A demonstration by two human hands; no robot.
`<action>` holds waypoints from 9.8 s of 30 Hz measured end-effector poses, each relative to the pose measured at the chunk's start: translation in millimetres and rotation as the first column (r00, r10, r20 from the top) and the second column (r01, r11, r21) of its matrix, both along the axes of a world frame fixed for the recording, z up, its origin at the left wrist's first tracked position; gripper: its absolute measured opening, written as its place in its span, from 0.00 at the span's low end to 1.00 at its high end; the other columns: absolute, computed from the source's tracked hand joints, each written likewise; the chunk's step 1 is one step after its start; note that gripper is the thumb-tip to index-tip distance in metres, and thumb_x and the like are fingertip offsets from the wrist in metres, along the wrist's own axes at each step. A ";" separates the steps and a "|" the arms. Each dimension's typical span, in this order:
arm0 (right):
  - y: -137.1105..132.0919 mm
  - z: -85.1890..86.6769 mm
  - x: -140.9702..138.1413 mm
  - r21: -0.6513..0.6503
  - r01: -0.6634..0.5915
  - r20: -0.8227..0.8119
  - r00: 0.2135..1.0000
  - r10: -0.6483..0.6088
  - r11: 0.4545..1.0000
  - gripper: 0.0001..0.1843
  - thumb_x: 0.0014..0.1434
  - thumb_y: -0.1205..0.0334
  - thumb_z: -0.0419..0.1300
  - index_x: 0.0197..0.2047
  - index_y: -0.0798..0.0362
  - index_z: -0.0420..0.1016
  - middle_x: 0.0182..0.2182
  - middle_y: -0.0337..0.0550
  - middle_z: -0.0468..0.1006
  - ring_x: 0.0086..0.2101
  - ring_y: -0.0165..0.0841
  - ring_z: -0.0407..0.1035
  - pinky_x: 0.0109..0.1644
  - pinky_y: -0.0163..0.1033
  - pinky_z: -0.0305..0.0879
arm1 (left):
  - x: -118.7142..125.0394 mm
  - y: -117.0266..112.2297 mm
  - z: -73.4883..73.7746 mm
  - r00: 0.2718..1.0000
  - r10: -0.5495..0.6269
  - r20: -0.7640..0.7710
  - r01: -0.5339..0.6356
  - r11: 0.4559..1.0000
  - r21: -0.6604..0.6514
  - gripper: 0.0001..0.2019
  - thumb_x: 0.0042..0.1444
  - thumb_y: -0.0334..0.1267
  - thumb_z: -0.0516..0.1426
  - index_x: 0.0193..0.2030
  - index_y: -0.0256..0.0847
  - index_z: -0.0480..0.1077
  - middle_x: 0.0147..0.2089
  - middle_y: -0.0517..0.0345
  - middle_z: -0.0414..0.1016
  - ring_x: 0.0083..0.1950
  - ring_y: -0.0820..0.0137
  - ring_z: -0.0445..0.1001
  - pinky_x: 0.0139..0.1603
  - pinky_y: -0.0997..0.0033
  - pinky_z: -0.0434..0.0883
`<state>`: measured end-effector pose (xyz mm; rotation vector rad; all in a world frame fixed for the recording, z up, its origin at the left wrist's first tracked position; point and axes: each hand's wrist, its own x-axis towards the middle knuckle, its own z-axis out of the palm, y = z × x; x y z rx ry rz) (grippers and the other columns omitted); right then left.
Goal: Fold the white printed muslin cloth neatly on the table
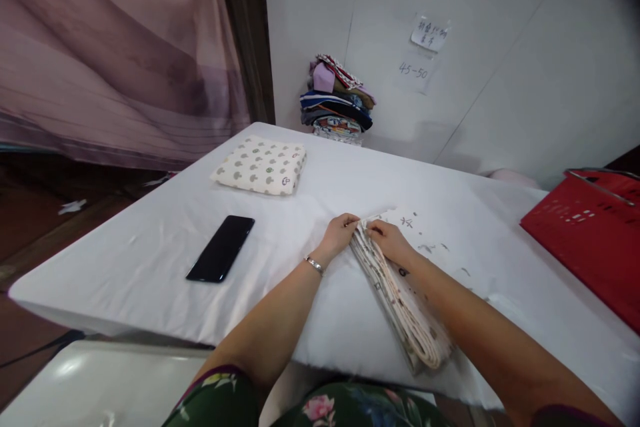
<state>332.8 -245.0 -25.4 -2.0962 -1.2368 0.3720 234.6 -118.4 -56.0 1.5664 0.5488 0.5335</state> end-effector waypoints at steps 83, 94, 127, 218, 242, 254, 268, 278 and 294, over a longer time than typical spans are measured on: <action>4.6 65.7 26.9 -0.366 -0.272 -0.189 0.958 0.215 0.890 0.18 0.56 0.64 0.52 0.49 0.52 0.73 0.28 0.40 0.76 0.24 0.28 0.66 0.30 0.34 0.61 | -20.9 10.3 15.0 0.945 0.184 -0.270 -0.052 0.900 0.432 0.06 0.51 0.39 0.57 0.29 0.41 0.73 0.36 0.58 0.75 0.36 0.71 0.70 0.38 0.72 0.65; 25.5 63.3 21.2 -0.405 -0.337 0.081 0.913 0.401 0.850 0.17 0.56 0.66 0.54 0.47 0.49 0.76 0.48 0.42 0.74 0.45 0.34 0.68 0.51 0.37 0.60 | -20.8 7.1 9.1 0.950 0.113 -0.290 0.050 0.863 0.502 0.06 0.52 0.39 0.56 0.32 0.42 0.73 0.38 0.59 0.71 0.36 0.72 0.69 0.38 0.73 0.65; 44.9 50.5 23.1 -0.494 -0.327 -0.259 0.940 0.223 0.806 0.24 0.59 0.66 0.52 0.59 0.53 0.67 0.14 0.33 0.67 0.16 0.25 0.59 0.24 0.30 0.59 | -12.2 8.3 1.8 0.980 0.006 -0.200 0.010 0.997 0.078 0.08 0.50 0.28 0.52 0.36 0.38 0.68 0.24 0.63 0.70 0.27 0.74 0.69 0.30 0.76 0.66; -109.9 35.0 -79.4 -0.286 0.193 0.288 0.952 -0.108 0.939 0.11 0.61 0.57 0.50 0.43 0.51 0.68 0.36 0.41 0.73 0.31 0.30 0.65 0.34 0.35 0.56 | -12.3 0.6 9.9 0.967 0.084 -0.241 -0.021 0.968 0.252 0.13 0.53 0.48 0.55 0.30 0.41 0.71 0.31 0.59 0.75 0.31 0.71 0.69 0.32 0.73 0.63; -116.0 35.0 -78.1 -0.333 0.116 0.276 0.961 -0.021 0.936 0.05 0.59 0.62 0.50 0.32 0.51 0.65 0.30 0.37 0.69 0.30 0.29 0.62 0.32 0.34 0.50 | -11.6 1.7 9.1 0.968 0.077 -0.237 -0.014 0.966 0.258 0.14 0.52 0.50 0.56 0.30 0.41 0.72 0.30 0.58 0.75 0.34 0.69 0.71 0.37 0.72 0.66; -113.0 38.4 -83.1 -0.520 0.153 0.294 0.956 0.008 0.840 0.07 0.59 0.58 0.53 0.37 0.52 0.67 0.35 0.41 0.72 0.34 0.31 0.65 0.33 0.35 0.50 | -11.3 1.5 8.4 0.970 0.072 -0.230 -0.010 0.965 0.263 0.13 0.52 0.49 0.55 0.30 0.41 0.71 0.31 0.58 0.76 0.33 0.70 0.70 0.35 0.72 0.65; -111.7 36.4 -84.7 -0.486 0.212 0.288 0.955 -0.074 0.848 0.12 0.59 0.65 0.49 0.46 0.52 0.66 0.32 0.41 0.73 0.31 0.31 0.64 0.33 0.34 0.49 | -9.8 -0.3 6.6 0.974 0.128 -0.185 -0.090 0.975 0.204 0.13 0.51 0.49 0.56 0.29 0.40 0.71 0.30 0.59 0.75 0.32 0.70 0.70 0.33 0.72 0.63; -110.8 43.7 -92.8 -0.649 0.130 0.415 0.887 0.204 0.750 0.14 0.64 0.60 0.45 0.48 0.48 0.67 0.43 0.45 0.69 0.33 0.31 0.67 0.30 0.35 0.51 | -8.5 2.5 2.9 0.978 0.111 -0.179 -0.081 0.982 0.169 0.13 0.50 0.50 0.56 0.29 0.41 0.71 0.31 0.58 0.75 0.32 0.70 0.70 0.32 0.72 0.64; -108.1 49.2 -84.8 -0.652 0.103 0.333 0.929 0.162 0.751 0.12 0.62 0.57 0.50 0.48 0.47 0.68 0.41 0.42 0.71 0.36 0.32 0.68 0.32 0.34 0.52 | -9.3 4.6 2.1 0.981 0.081 -0.178 -0.049 0.983 0.176 0.14 0.49 0.51 0.57 0.29 0.41 0.71 0.31 0.57 0.75 0.33 0.69 0.70 0.34 0.72 0.65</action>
